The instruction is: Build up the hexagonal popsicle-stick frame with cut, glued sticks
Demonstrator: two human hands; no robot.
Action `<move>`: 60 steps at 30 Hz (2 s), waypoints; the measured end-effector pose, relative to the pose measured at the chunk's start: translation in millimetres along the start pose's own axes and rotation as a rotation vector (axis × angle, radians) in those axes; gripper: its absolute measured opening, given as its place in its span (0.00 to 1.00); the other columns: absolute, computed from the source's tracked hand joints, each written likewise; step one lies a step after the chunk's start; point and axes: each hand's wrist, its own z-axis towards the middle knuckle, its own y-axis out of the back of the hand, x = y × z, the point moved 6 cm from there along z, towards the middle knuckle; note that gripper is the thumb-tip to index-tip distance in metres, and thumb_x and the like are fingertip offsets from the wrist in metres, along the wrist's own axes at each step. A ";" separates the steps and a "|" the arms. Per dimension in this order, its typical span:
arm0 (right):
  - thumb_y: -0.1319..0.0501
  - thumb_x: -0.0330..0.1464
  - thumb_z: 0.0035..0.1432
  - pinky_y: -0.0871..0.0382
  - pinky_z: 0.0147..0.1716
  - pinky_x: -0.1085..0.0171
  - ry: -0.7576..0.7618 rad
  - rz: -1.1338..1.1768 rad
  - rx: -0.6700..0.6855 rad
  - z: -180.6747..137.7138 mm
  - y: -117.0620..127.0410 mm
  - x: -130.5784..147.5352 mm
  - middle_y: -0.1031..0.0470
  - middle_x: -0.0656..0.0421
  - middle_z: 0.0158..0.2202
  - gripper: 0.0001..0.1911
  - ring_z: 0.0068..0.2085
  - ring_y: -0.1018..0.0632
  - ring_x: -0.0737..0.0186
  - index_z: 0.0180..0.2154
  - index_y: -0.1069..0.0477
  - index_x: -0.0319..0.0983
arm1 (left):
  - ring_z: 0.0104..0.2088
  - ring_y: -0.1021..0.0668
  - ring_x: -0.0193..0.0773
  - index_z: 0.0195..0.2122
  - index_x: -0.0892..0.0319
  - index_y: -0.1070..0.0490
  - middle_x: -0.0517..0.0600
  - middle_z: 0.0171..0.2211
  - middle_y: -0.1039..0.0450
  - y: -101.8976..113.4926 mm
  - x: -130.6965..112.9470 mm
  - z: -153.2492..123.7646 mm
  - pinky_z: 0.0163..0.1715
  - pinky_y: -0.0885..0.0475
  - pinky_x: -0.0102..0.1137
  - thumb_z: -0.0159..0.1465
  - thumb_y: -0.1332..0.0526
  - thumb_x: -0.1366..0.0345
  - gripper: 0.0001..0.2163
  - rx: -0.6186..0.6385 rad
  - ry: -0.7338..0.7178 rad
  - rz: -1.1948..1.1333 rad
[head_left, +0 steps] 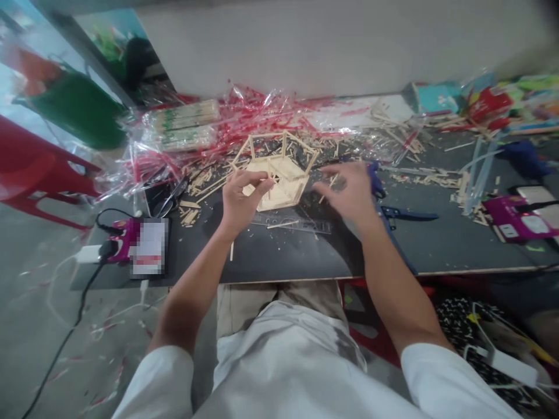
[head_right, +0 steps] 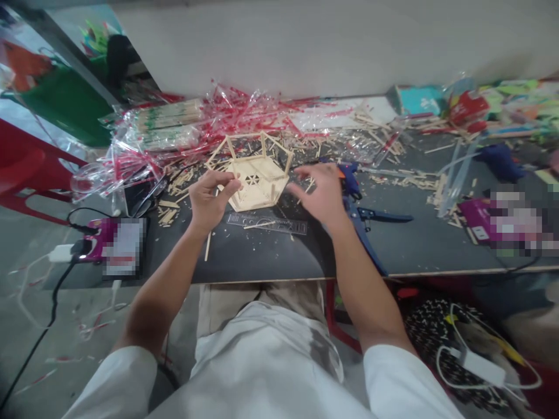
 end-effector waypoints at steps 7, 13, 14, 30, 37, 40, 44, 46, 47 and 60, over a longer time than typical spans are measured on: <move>0.31 0.42 0.61 0.26 0.39 0.52 -0.011 0.171 0.383 -15.8 -41.2 22.1 0.19 0.55 0.36 0.11 0.37 0.21 0.51 0.43 0.23 0.45 | 0.33 0.20 0.36 0.36 0.50 0.18 0.45 0.33 0.18 0.6 -4.3 -0.2 0.42 0.24 0.38 0.64 0.29 0.61 0.02 0.043 -0.002 -0.021; 0.39 0.38 0.67 0.26 0.37 0.54 -0.041 0.148 0.355 -15.5 -50.8 23.7 0.21 0.54 0.33 0.08 0.35 0.21 0.52 0.35 0.26 0.44 | 0.35 0.20 0.37 0.37 0.50 0.18 0.44 0.31 0.19 0.3 -4.7 -1.0 0.41 0.25 0.37 0.63 0.28 0.65 0.02 0.054 -0.025 -0.012; 0.40 0.38 0.67 0.26 0.38 0.53 -0.038 0.142 0.352 -15.1 -52.8 24.3 0.20 0.54 0.33 0.08 0.35 0.21 0.51 0.35 0.26 0.44 | 0.35 0.20 0.37 0.37 0.49 0.18 0.44 0.31 0.19 -0.1 -4.6 -0.9 0.41 0.24 0.36 0.63 0.28 0.65 0.02 0.061 -0.032 -0.013; 0.39 0.39 0.67 0.25 0.35 0.53 -0.068 0.160 0.240 -6.9 -50.0 13.9 0.21 0.54 0.35 0.08 0.32 0.22 0.55 0.41 0.23 0.44 | 0.35 0.19 0.39 0.36 0.48 0.19 0.44 0.32 0.19 7.1 -35.9 33.6 0.41 0.22 0.41 0.64 0.28 0.58 0.04 0.186 -0.156 0.159; 0.40 0.41 0.67 0.28 0.35 0.54 -0.089 0.132 0.175 -2.3 -35.3 2.6 0.21 0.55 0.33 0.10 0.30 0.25 0.56 0.40 0.22 0.44 | 0.32 0.19 0.44 0.37 0.48 0.16 0.49 0.33 0.17 -10.1 -60.8 102.7 0.35 0.21 0.45 0.63 0.26 0.57 0.04 0.536 -0.186 0.201; 0.39 0.39 0.65 0.28 0.34 0.56 -0.087 0.118 0.139 -2.2 -32.9 -2.0 0.20 0.55 0.33 0.09 0.29 0.25 0.58 0.40 0.22 0.43 | 0.34 0.18 0.44 0.37 0.54 0.16 0.48 0.31 0.19 -26.6 -61.1 106.9 0.40 0.20 0.46 0.64 0.29 0.54 0.10 0.698 -0.176 0.206; 0.39 0.41 0.67 0.28 0.33 0.59 -0.067 0.120 0.099 -3.0 -34.0 -1.6 0.21 0.56 0.33 0.11 0.29 0.25 0.60 0.40 0.22 0.42 | 0.37 0.18 0.41 0.36 0.59 0.17 0.45 0.31 0.21 -43.2 -67.6 96.5 0.51 0.24 0.46 0.66 0.35 0.52 0.15 0.886 -0.121 0.231; 0.41 0.44 0.69 0.29 0.31 0.60 -0.079 0.164 0.080 -4.5 -36.1 -1.0 0.21 0.56 0.33 0.15 0.30 0.25 0.61 0.43 0.23 0.42 | 0.40 0.19 0.40 0.36 0.60 0.18 0.47 0.33 0.19 -48.7 -67.5 90.5 0.53 0.27 0.42 0.68 0.38 0.54 0.15 0.990 -0.074 0.347; 0.43 0.45 0.70 0.29 0.30 0.61 -0.087 0.195 0.075 -5.3 -37.4 -0.4 0.22 0.56 0.34 0.16 0.30 0.25 0.61 0.45 0.24 0.42 | 0.41 0.19 0.40 0.36 0.60 0.18 0.47 0.33 0.19 -51.0 -67.0 88.1 0.53 0.28 0.41 0.68 0.40 0.56 0.15 1.038 -0.071 0.397; 0.41 0.40 0.69 0.32 0.29 0.63 -0.017 0.306 0.196 -9.2 -58.3 16.3 0.26 0.58 0.33 0.09 0.31 0.26 0.62 0.40 0.28 0.43 | 0.40 0.20 0.41 0.34 0.58 0.19 0.50 0.35 0.18 -54.4 -48.1 87.2 0.52 0.30 0.41 0.66 0.38 0.61 0.09 1.164 -0.102 0.531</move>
